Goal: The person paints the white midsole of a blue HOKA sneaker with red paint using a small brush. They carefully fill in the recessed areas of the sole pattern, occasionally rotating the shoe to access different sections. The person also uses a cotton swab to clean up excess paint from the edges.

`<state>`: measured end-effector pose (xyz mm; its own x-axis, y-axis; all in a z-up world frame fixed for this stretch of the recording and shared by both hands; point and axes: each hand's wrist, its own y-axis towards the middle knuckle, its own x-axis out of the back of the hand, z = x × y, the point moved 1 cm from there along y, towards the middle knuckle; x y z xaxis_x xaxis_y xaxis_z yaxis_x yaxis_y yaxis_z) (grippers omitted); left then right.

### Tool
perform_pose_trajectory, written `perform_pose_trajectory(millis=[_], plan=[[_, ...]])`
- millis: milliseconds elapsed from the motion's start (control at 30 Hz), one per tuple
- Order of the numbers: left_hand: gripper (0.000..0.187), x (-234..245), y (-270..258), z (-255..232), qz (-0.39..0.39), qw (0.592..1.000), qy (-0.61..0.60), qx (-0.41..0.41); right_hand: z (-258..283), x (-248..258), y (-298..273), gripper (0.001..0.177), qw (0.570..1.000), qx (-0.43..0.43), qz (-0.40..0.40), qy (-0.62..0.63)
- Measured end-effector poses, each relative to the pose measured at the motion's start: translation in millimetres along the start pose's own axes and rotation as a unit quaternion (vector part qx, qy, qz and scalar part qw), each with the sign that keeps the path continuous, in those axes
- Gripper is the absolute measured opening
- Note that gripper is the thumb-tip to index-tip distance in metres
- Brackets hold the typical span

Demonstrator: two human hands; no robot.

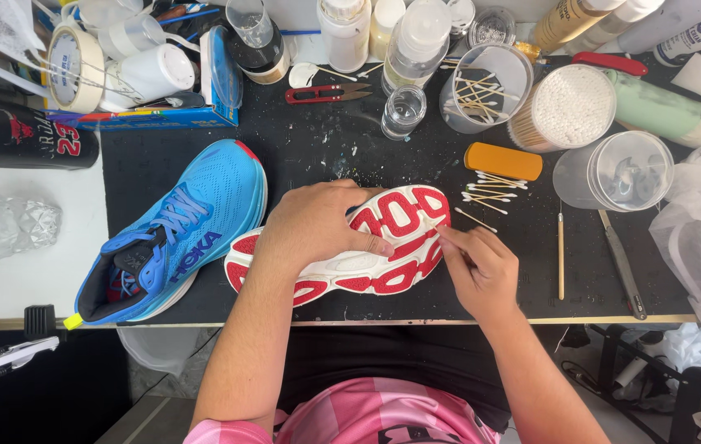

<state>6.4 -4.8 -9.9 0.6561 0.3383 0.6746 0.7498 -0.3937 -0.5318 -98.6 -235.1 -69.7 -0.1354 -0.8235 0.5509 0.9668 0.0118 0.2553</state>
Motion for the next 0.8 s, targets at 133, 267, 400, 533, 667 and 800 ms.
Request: perform_pose_trajectory(millis=[133,267,400,533,667,800], plan=[[0.086,-0.5,1.6,-0.6,0.011,1.0,0.005,0.021,0.0,-3.8,12.7,0.018,0.999,0.033,0.012,-0.016],[0.089,1.4,4.2,-2.8,0.019,0.999,0.01,0.027,0.1,4.3,8.2,0.018,0.999,0.014,0.028,-0.01],[0.088,2.4,1.6,-4.4,0.01,1.0,0.01,0.017,-0.8,1.7,5.9,0.018,1.0,-0.001,0.019,0.001],[0.086,2.2,-0.2,-2.5,0.006,0.999,-0.006,0.043,-0.6,-11.9,17.0,0.015,1.0,0.003,0.003,0.008],[0.088,0.5,1.5,-1.1,-0.001,1.0,-0.001,0.012,2.9,-13.1,22.6,0.017,1.0,0.002,0.015,-0.012],[0.088,0.1,2.6,-0.8,0.008,1.0,0.0,0.018,3.8,-5.5,23.8,0.017,0.999,0.035,0.038,0.002]])
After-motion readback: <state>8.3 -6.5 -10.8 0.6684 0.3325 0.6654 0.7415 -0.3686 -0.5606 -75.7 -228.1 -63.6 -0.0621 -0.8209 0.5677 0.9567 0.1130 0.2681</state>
